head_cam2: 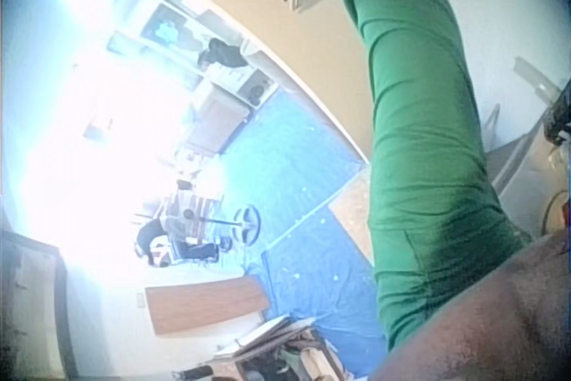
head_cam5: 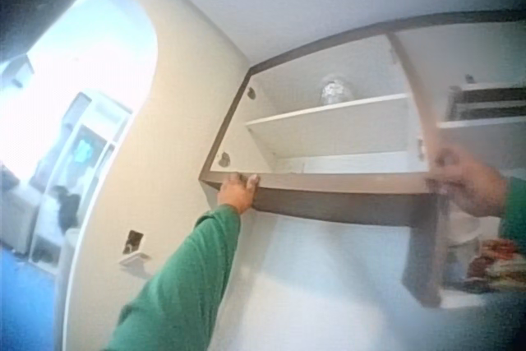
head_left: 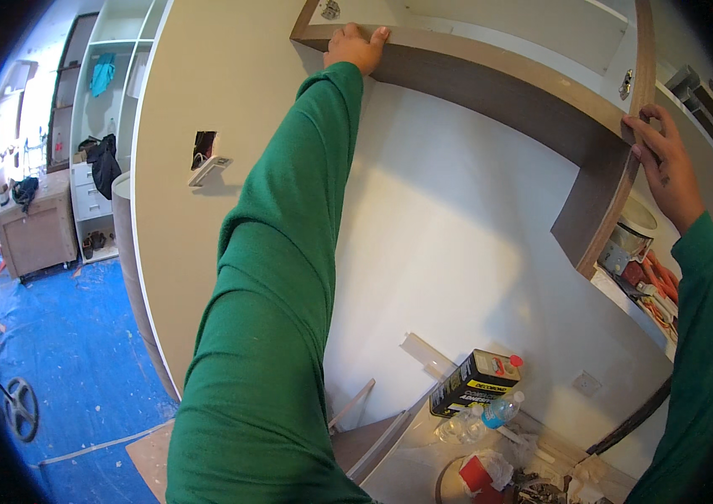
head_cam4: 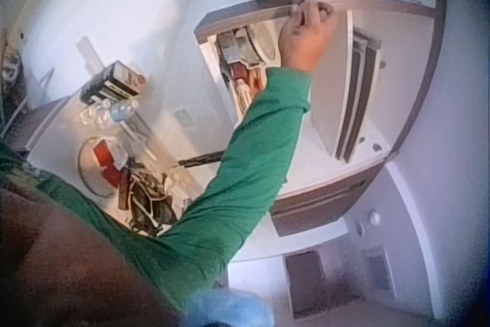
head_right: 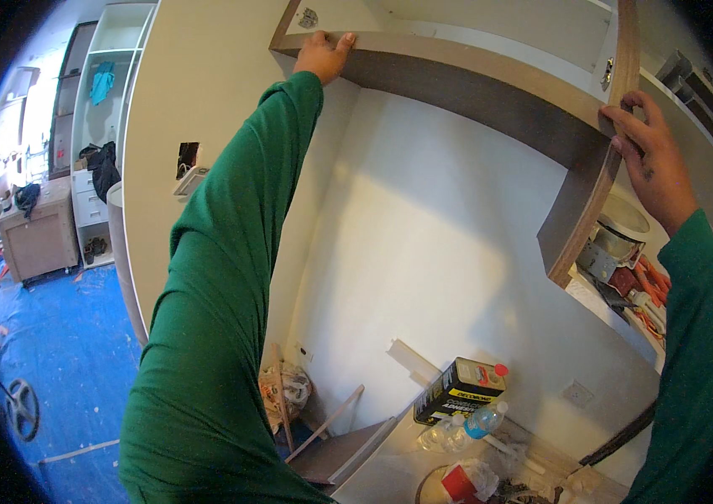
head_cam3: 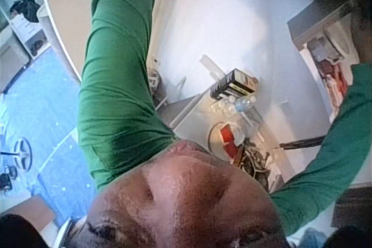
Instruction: The person cuts a wooden strip using a utility knife, then walks to a wall cabinet to fit the strip as a trim piece. They inspect the fit, remove the strip, and return to the workbench to trim it with scissors.
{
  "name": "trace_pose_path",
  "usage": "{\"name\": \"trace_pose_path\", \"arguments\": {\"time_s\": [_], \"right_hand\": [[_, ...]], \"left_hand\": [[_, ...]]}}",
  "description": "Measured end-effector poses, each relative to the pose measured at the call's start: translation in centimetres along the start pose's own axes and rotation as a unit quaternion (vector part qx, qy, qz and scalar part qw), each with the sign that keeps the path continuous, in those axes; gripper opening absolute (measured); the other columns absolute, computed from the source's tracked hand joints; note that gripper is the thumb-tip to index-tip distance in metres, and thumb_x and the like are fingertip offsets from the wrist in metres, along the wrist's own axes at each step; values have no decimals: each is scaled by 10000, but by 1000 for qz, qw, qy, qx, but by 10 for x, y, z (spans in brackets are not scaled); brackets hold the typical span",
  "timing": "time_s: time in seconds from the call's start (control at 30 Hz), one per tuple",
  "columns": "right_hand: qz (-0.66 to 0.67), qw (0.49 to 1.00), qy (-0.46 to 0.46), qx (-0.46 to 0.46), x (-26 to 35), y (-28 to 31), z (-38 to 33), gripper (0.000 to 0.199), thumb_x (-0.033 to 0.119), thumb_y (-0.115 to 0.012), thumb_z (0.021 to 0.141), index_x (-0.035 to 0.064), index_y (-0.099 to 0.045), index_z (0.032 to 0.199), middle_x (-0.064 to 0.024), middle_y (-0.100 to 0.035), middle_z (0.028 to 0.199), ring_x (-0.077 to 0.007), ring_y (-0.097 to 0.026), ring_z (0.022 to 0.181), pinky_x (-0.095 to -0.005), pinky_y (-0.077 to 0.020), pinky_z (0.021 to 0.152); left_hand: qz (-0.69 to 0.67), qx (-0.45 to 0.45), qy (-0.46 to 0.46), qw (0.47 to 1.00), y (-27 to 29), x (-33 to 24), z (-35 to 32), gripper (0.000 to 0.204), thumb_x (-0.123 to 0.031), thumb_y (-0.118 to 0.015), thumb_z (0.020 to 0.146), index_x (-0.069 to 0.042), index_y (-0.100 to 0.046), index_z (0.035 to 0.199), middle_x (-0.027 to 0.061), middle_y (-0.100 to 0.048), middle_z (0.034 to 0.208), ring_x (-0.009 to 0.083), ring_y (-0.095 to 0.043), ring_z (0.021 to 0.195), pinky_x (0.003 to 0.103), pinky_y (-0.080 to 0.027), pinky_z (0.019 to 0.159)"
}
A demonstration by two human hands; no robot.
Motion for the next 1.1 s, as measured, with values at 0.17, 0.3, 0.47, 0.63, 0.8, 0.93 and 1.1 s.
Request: {"name": "trace_pose_path", "arguments": {"time_s": [0.17, 0.3, 0.47, 0.63, 0.8, 0.93, 1.1], "right_hand": [[-37, 999, 13, 1, 0, 0, -2, 389, -49, -569, 885, 99, -603, 1243, -142, -478, 1298, -313, -550, 1185, -387, -520, 960], [-73, 997, 22, 5, 9, 6, -5, 401, -34, -574, 892, 106, -583, 1268, -140, -475, 1294, -305, -558, 1171, -371, -524, 990], [-73, 997, 34, 3, 14, 11, -1, 412, -6, -594, 896, 113, -567, 1289, -139, -477, 1284, -288, -555, 1175, -384, -516, 1021], [-79, 996, 36, -9, 19, 17, 0, 392, 28, -600, 907, 106, -567, 1289, -146, -492, 1263, -289, -560, 1163, -386, -531, 997], [-75, 997, 31, 13, 15, 13, 0, 372, 58, -600, 918, 93, -566, 1286, -159, -500, 1240, -295, -572, 1130, -383, -536, 970], [-40, 999, 13, 8, 9, 10, 0, 370, 82, -615, 917, 83, -564, 1283, -162, -514, 1207, -299, -584, 1081, -377, -529, 911], [-47, 999, -4, 17, 6, 10, 1, 364, 83, -617, 916, 62, -564, 1276, -152, -528, 1142, -292, -589, 1016, -368, -501, 863]], "left_hand": [[26, 20, -17, 999, -3, -1, 0, 930, -747, -419, 870, 86, -525, 1268, 284, -501, 1333, 414, -487, 1260, 470, -395, 1054], [34, 33, -6, 999, -4, 0, -2, 969, -769, -407, 861, 99, -520, 1278, 288, -508, 1338, 411, -487, 1269, 464, -393, 1052], [30, 45, -15, 998, -3, 5, 4, 984, -777, -390, 862, 104, -514, 1283, 295, -518, 1324, 416, -497, 1257, 456, -392, 1057], [31, 56, -13, 998, -7, 4, 4, 993, -771, -399, 863, 119, -498, 1293, 311, -501, 1341, 417, -498, 1260, 447, -387, 1067], [43, 38, -14, 998, -4, 6, 6, 996, -770, -401, 864, 119, -488, 1304, 313, -498, 1346, 414, -494, 1269, 448, -388, 1066], [34, 72, -2, 997, -7, 5, 4, 1001, -777, -390, 863, 114, -486, 1310, 314, -503, 1342, 414, -500, 1265, 452, -390, 1064], [47, 116, 32, 992, -17, 10, 4, 971, -795, -364, 852, -1, -433, 1406, 187, -425, 1458, 320, -416, 1354, 515, -299, 1111]]}}
Point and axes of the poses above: each hand's wrist, its own z-axis towards the middle knuckle, its own y-axis out of the back of the hand, x = y × z, the point moved 10 cm from there along z, towards the middle knuckle
